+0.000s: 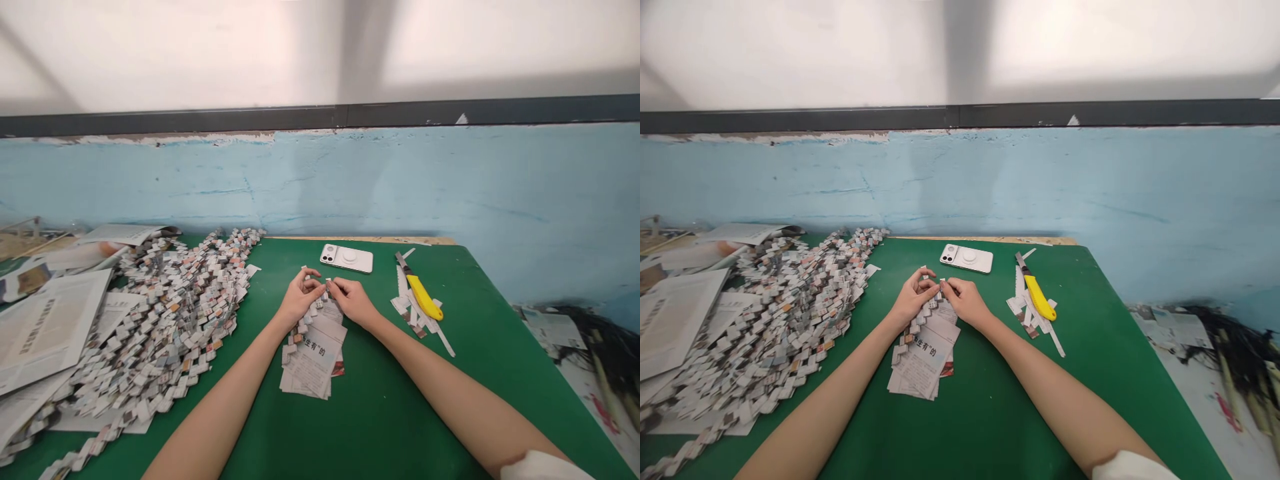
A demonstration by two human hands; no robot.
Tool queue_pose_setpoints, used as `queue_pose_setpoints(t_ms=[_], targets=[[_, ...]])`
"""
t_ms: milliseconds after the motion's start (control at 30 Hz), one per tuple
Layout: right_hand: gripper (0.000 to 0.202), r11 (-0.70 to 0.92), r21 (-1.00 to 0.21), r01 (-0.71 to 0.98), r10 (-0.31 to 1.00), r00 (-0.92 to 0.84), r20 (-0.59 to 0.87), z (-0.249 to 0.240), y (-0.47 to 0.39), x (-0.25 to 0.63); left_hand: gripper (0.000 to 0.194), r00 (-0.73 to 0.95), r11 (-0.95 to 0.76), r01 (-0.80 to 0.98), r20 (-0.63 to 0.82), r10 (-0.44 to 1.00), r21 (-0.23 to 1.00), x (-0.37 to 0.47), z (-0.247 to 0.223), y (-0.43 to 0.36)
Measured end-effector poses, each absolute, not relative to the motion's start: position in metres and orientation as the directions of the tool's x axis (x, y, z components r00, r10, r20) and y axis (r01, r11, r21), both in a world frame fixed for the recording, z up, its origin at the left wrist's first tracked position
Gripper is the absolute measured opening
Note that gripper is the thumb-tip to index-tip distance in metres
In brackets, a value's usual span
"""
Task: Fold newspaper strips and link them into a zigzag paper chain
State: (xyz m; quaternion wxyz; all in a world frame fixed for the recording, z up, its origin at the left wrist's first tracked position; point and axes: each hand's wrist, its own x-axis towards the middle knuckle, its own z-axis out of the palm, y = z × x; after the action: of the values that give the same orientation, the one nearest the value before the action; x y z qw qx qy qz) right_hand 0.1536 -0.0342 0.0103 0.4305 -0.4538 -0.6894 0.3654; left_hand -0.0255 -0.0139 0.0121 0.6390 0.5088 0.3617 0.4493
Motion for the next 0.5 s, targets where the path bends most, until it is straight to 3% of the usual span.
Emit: queue_pose_setpoints(t_ms=[267, 400, 500], targets=[[0.049, 0.279, -0.915, 0.292, 0.949, -0.230, 0.216, 0.014, -0.034, 0.153, 0.048, 0.302, 0.171, -0.291, -0.079, 0.950, 0.942, -0.026, 0.012, -0.012], [0.039, 0.301, -0.877, 0.374, 0.944, -0.250, 0.218, 0.016, -0.035, 0.153, 0.043, 0.224, 0.282, -0.552, -0.187, 0.957, 0.785, -0.032, 0.013, -0.006], [0.026, 0.379, -0.745, 0.550, 0.925, -0.230, 0.301, 0.017, -0.038, 0.150, 0.028, 0.226, 0.285, -0.719, -0.175, 0.958, 0.633, -0.036, 0.015, -0.002]])
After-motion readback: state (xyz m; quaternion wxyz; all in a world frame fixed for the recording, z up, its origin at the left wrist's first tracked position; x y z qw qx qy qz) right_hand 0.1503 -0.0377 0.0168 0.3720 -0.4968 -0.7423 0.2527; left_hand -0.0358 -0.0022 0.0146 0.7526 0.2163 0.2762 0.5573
